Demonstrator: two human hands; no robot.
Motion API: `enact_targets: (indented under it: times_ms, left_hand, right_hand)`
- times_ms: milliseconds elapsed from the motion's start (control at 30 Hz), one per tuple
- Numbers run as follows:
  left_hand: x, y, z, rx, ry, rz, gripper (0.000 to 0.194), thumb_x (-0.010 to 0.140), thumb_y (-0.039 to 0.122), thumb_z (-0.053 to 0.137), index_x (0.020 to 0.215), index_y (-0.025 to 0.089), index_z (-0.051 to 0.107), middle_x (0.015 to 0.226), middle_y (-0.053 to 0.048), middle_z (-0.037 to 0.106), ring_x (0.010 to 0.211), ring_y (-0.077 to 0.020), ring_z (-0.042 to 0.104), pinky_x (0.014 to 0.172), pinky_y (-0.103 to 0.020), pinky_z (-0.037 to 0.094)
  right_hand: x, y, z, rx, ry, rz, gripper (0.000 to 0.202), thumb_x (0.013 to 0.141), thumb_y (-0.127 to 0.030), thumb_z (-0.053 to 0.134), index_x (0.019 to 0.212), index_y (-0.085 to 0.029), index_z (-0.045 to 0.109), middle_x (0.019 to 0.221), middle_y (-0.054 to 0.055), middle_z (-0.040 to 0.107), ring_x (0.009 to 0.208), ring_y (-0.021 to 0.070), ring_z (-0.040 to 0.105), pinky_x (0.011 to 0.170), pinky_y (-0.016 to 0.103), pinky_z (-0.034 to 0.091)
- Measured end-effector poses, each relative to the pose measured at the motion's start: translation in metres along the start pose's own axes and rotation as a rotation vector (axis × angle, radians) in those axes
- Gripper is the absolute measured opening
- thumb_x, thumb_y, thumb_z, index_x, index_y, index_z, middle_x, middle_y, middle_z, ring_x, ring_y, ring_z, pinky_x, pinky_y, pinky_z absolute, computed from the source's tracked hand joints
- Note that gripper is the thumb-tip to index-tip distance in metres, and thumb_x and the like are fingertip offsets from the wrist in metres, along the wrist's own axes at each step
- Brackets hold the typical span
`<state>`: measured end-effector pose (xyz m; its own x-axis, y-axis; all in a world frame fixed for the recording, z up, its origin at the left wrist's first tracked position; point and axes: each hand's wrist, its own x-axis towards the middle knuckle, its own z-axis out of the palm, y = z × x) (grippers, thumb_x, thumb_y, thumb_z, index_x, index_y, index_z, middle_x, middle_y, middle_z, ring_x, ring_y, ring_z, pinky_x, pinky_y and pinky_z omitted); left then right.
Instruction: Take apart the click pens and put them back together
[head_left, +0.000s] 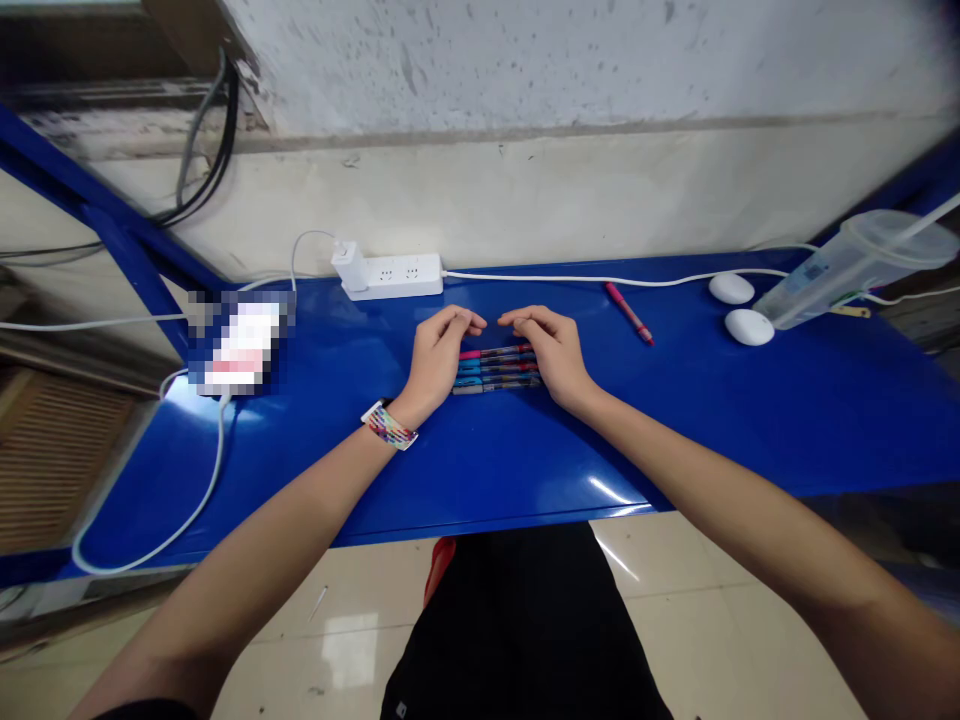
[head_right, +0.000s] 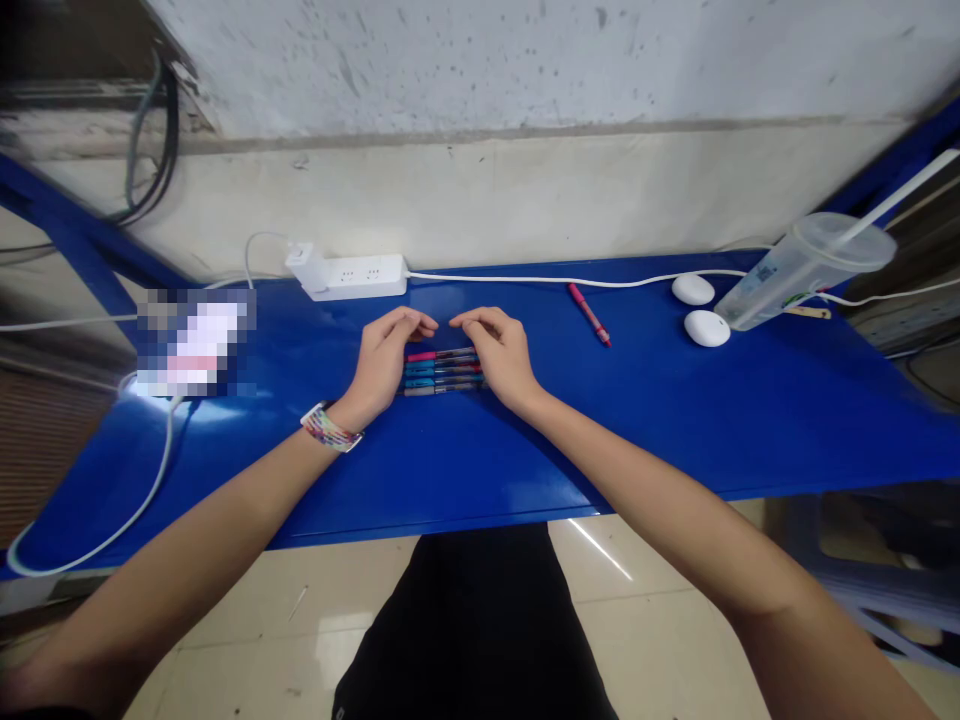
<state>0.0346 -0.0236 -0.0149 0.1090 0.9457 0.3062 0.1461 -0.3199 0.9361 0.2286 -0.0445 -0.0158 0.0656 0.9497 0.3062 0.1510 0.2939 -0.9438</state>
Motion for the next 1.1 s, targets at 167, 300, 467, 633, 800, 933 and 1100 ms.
enact_targets:
  times_ms: [167, 300, 467, 633, 800, 933, 1100]
  left_hand:
    - [0.001, -0.003, 0.0, -0.039, 0.004, -0.018, 0.033, 0.111, 0.036, 0.06, 0.086, 0.024, 0.078, 0.096, -0.006, 0.082, 0.094, -0.0215, 0.075, 0.094, -0.039, 0.062]
    - [0.003, -0.004, -0.001, -0.042, -0.004, -0.012, 0.034, 0.111, 0.039, 0.061, 0.085, 0.024, 0.077, 0.095, -0.007, 0.081, 0.093, -0.0212, 0.075, 0.092, -0.039, 0.062]
    - [0.004, -0.005, -0.003, -0.024, -0.029, 0.002, 0.035, 0.11, 0.044, 0.062, 0.085, 0.024, 0.077, 0.092, -0.006, 0.08, 0.091, -0.0211, 0.073, 0.088, -0.038, 0.061]
    - [0.008, -0.007, -0.008, -0.03, -0.015, 0.003, 0.034, 0.109, 0.042, 0.063, 0.085, 0.024, 0.077, 0.092, -0.006, 0.08, 0.09, -0.0206, 0.073, 0.088, -0.037, 0.06]
    - [0.009, -0.006, -0.01, -0.043, 0.018, -0.001, 0.033, 0.109, 0.034, 0.061, 0.083, 0.023, 0.078, 0.09, -0.005, 0.079, 0.088, -0.0195, 0.072, 0.085, -0.034, 0.058]
    - [0.009, -0.005, -0.01, -0.041, 0.016, 0.015, 0.033, 0.11, 0.028, 0.059, 0.083, 0.023, 0.078, 0.089, -0.005, 0.079, 0.086, -0.0186, 0.072, 0.085, -0.034, 0.058]
    - [0.01, -0.005, -0.01, -0.042, 0.011, 0.014, 0.035, 0.111, 0.026, 0.059, 0.082, 0.023, 0.077, 0.088, -0.004, 0.079, 0.085, -0.018, 0.072, 0.085, -0.034, 0.057]
  right_hand:
    - [-0.001, 0.001, 0.003, -0.032, -0.025, -0.043, 0.024, 0.099, -0.028, 0.064, 0.087, -0.028, 0.085, 0.104, 0.006, 0.084, 0.109, 0.0284, 0.075, 0.104, 0.045, 0.056]
    - [-0.003, 0.003, 0.004, -0.081, -0.043, -0.081, 0.023, 0.1, -0.026, 0.064, 0.09, -0.027, 0.085, 0.108, 0.008, 0.083, 0.11, 0.0293, 0.076, 0.105, 0.047, 0.056]
    - [-0.005, -0.008, -0.006, -0.267, -0.171, -0.218, 0.021, 0.101, -0.023, 0.066, 0.089, -0.027, 0.082, 0.11, 0.007, 0.084, 0.115, 0.0307, 0.075, 0.111, 0.051, 0.051]
    - [-0.008, -0.024, -0.016, -0.398, -0.445, -0.489, 0.019, 0.102, -0.024, 0.066, 0.089, -0.025, 0.079, 0.104, 0.008, 0.08, 0.103, 0.0294, 0.069, 0.101, 0.049, 0.054]
    - [-0.011, -0.024, -0.016, -0.452, -0.622, -0.647, 0.016, 0.101, -0.02, 0.067, 0.097, -0.022, 0.082, 0.112, 0.012, 0.078, 0.108, 0.0309, 0.067, 0.101, 0.051, 0.059]
    - [-0.012, -0.023, -0.015, -0.437, -0.677, -0.7, 0.015, 0.103, -0.019, 0.069, 0.097, -0.02, 0.083, 0.116, 0.014, 0.077, 0.112, 0.0317, 0.066, 0.1, 0.051, 0.06]
    - [-0.012, -0.027, -0.017, -0.456, -0.691, -0.735, 0.016, 0.107, -0.022, 0.07, 0.099, -0.018, 0.084, 0.114, 0.014, 0.076, 0.109, 0.0299, 0.065, 0.1, 0.048, 0.058]
